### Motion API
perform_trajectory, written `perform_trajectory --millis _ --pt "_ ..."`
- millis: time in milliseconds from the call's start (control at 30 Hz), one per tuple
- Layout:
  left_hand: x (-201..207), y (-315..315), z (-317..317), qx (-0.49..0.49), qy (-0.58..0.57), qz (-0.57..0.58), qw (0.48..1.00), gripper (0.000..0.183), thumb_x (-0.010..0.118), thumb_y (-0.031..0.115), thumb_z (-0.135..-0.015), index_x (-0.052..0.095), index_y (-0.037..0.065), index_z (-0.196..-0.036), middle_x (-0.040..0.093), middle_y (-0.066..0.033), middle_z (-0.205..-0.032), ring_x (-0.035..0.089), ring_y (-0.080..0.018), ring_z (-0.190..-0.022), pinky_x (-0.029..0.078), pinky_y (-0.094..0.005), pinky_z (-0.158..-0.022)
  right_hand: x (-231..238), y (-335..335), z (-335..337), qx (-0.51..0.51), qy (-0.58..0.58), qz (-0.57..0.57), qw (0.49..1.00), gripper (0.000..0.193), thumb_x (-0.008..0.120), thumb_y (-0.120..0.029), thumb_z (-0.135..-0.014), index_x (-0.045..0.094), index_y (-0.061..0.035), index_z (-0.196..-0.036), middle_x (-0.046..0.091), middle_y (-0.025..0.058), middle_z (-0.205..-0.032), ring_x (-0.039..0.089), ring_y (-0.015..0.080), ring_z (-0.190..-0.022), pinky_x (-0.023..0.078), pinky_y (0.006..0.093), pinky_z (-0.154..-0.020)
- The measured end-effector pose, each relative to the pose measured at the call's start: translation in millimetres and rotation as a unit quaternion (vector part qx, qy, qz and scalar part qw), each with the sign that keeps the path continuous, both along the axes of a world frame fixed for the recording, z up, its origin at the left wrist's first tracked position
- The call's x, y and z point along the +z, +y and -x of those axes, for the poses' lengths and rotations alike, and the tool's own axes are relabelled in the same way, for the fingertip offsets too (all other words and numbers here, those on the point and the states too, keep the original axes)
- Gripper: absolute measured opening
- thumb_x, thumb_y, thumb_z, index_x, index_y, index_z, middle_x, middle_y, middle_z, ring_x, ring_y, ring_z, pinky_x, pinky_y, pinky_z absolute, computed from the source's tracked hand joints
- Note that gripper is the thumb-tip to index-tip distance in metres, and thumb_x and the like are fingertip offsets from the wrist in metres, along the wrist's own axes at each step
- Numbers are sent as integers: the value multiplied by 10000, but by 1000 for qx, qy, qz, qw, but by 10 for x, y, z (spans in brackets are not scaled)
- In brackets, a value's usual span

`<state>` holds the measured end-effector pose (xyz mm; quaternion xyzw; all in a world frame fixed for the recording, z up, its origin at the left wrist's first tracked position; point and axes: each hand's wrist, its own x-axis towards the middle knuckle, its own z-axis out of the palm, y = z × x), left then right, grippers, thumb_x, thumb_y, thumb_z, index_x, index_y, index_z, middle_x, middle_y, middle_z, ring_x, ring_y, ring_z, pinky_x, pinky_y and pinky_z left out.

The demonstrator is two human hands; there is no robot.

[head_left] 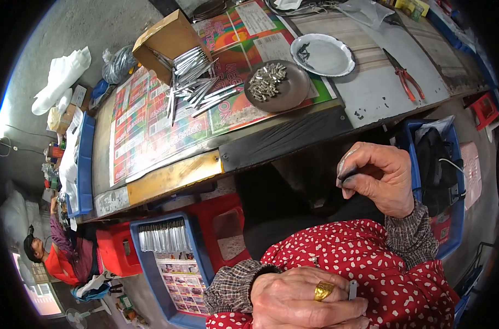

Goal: The person assembles small metal pins into plastic housings by hand at a workbench.

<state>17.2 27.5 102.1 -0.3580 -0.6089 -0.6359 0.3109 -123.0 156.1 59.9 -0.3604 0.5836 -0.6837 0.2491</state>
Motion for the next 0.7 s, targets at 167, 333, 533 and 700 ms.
perform_trajectory --millis 167,333,533,700 --pt "37 79 -1 42 1 -47 998 73 656 26 -778 693 -37 -775 656 -205 -775 591 -173 -523 504 -268 -498 -14 8 -1 5 -2 6 1000 90 630 64 -799 615 49 -886 603 66 -826 591 79 -648 493 185 -582" --pt "30 126 2 39 5 -72 997 104 630 33 -803 692 -46 -776 652 -212 -756 607 -195 -536 535 -302 -525 -11 0 -18 1 -2 0 1000 86 636 53 -803 613 49 -886 601 72 -823 591 86 -641 493 188 -578" --pt "3 9 -10 -30 -15 -23 999 105 632 24 -795 683 -62 -764 646 -226 -765 624 -228 -580 554 -319 -574 -35 -16 -5 5 9 11 1000 87 632 58 -802 612 50 -886 601 78 -830 594 92 -643 494 191 -575" --pt "-16 -9 6 -18 12 -16 1000 103 615 7 -801 679 -69 -775 644 -225 -772 628 -242 -597 556 -327 -593 -30 -22 -17 6 1 13 1000 94 630 61 -800 611 53 -892 599 84 -832 595 98 -645 498 196 -574"
